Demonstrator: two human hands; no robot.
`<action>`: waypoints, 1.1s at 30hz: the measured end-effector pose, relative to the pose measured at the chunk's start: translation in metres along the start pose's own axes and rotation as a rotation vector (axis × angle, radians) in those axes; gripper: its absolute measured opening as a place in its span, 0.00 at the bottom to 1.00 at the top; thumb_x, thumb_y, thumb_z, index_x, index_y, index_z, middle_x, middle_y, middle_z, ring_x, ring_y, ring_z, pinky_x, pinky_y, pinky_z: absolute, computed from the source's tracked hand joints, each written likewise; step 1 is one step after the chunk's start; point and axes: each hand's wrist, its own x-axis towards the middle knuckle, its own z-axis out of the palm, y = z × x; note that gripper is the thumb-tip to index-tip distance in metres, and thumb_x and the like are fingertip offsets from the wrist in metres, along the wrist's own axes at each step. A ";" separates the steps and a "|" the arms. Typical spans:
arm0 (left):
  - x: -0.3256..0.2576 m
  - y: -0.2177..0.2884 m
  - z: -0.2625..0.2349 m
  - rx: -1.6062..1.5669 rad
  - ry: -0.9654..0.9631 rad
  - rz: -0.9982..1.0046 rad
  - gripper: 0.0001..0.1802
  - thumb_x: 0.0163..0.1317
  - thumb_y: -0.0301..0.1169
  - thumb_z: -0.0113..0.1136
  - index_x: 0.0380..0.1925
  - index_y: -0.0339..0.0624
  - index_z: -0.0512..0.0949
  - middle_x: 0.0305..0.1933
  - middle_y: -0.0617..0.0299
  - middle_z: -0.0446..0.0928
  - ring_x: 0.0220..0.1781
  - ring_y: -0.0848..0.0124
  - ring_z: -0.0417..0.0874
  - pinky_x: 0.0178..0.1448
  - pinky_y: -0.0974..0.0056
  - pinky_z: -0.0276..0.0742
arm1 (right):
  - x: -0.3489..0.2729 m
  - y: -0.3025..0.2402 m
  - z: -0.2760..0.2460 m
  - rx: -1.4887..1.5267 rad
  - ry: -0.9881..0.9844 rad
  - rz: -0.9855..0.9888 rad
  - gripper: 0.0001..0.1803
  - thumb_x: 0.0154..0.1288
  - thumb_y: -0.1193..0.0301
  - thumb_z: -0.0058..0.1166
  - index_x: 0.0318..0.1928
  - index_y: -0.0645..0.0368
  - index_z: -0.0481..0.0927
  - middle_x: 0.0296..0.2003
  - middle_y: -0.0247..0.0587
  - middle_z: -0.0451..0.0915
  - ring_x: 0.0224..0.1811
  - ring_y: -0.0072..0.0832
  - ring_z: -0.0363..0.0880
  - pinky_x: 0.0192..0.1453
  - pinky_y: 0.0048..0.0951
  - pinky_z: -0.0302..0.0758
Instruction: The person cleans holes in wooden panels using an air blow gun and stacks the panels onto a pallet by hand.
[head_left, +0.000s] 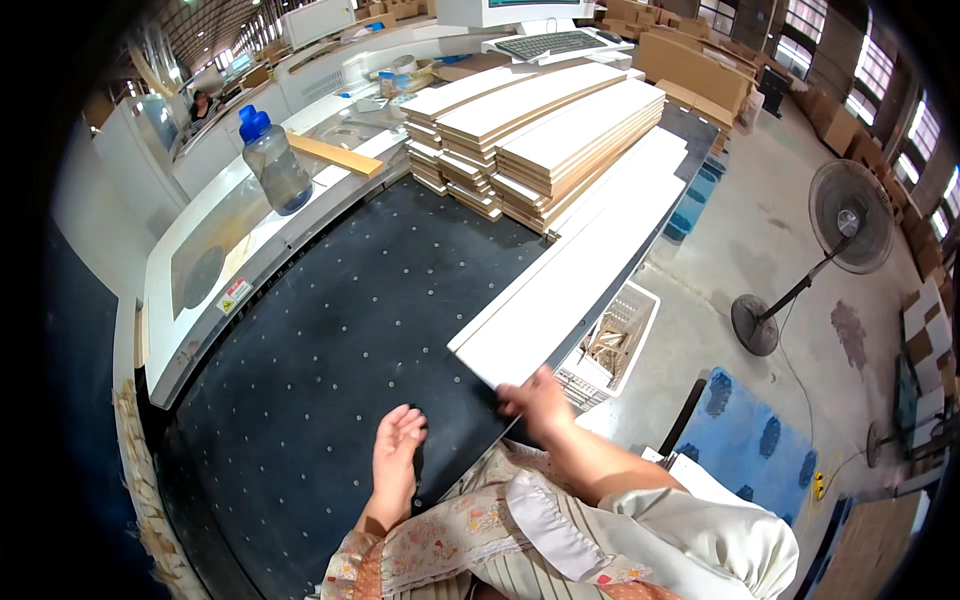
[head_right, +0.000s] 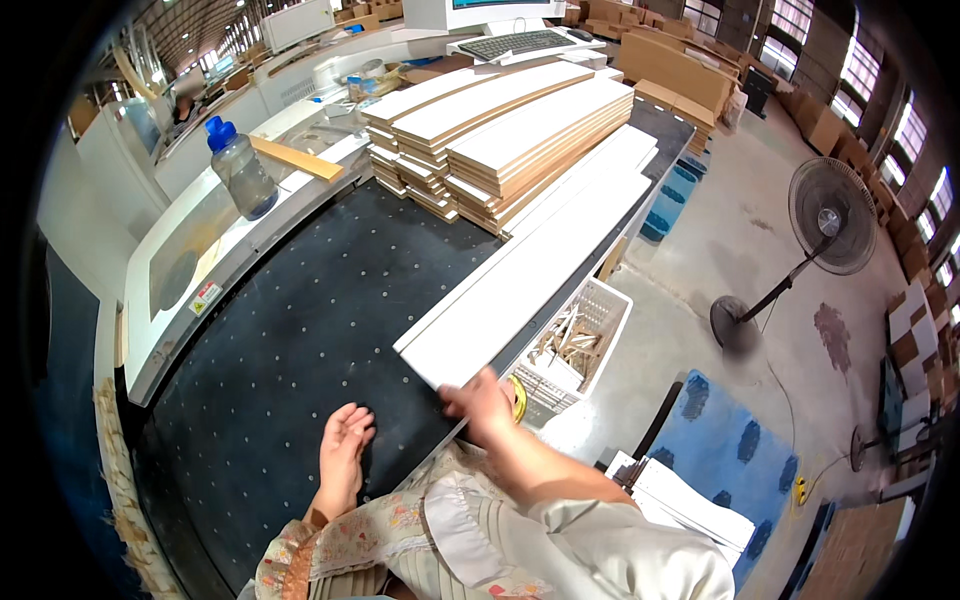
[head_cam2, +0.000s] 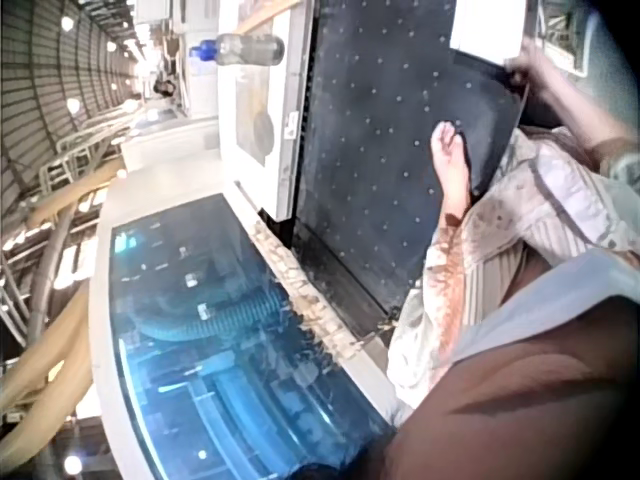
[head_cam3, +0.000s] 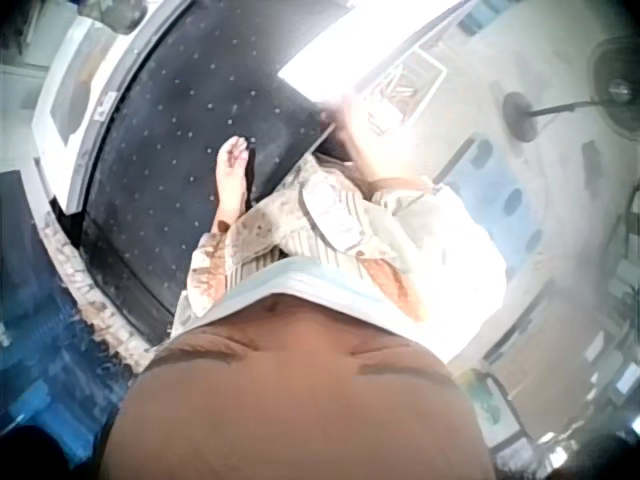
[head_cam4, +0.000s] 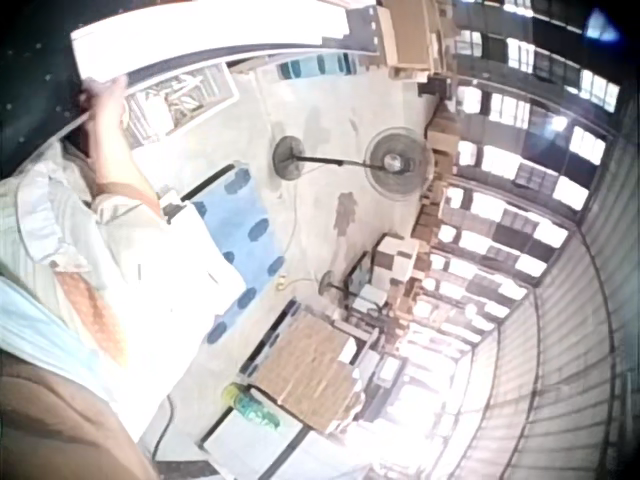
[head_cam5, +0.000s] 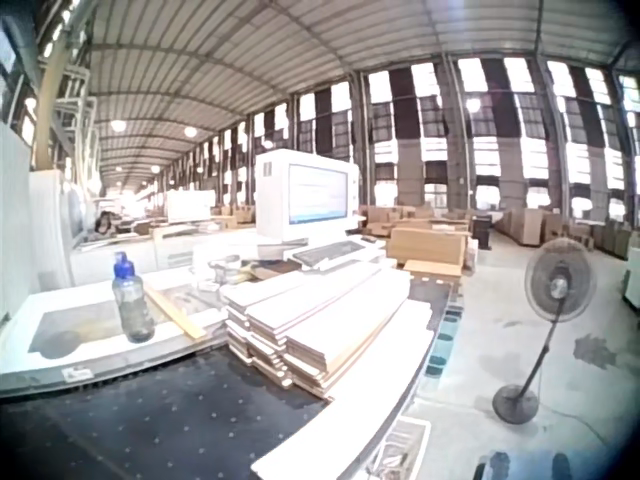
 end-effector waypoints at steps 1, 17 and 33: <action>0.000 0.004 0.009 -0.158 -0.054 -0.100 0.20 0.63 0.25 0.50 0.55 0.36 0.64 0.51 0.52 0.71 0.52 0.65 0.75 0.57 0.64 0.72 | -0.019 0.011 0.011 -0.011 -0.070 0.001 0.20 0.52 0.79 0.59 0.44 0.66 0.64 0.26 0.41 0.75 0.21 0.25 0.75 0.26 0.23 0.75; -0.096 0.040 -0.130 -0.405 0.259 -0.021 0.27 0.55 0.25 0.51 0.56 0.29 0.64 0.52 0.48 0.73 0.54 0.57 0.75 0.59 0.58 0.71 | -0.009 0.012 -0.002 0.611 -0.349 0.165 0.11 0.64 0.72 0.47 0.46 0.58 0.70 0.40 0.39 0.76 0.45 0.30 0.75 0.53 0.35 0.73; -0.203 0.062 -0.316 0.227 0.666 0.173 0.18 0.59 0.28 0.52 0.49 0.33 0.70 0.46 0.58 0.75 0.45 0.70 0.75 0.52 0.67 0.69 | -0.025 0.032 0.108 -0.255 -1.190 0.729 0.19 0.67 0.66 0.49 0.54 0.61 0.68 0.44 0.42 0.77 0.43 0.28 0.79 0.45 0.23 0.75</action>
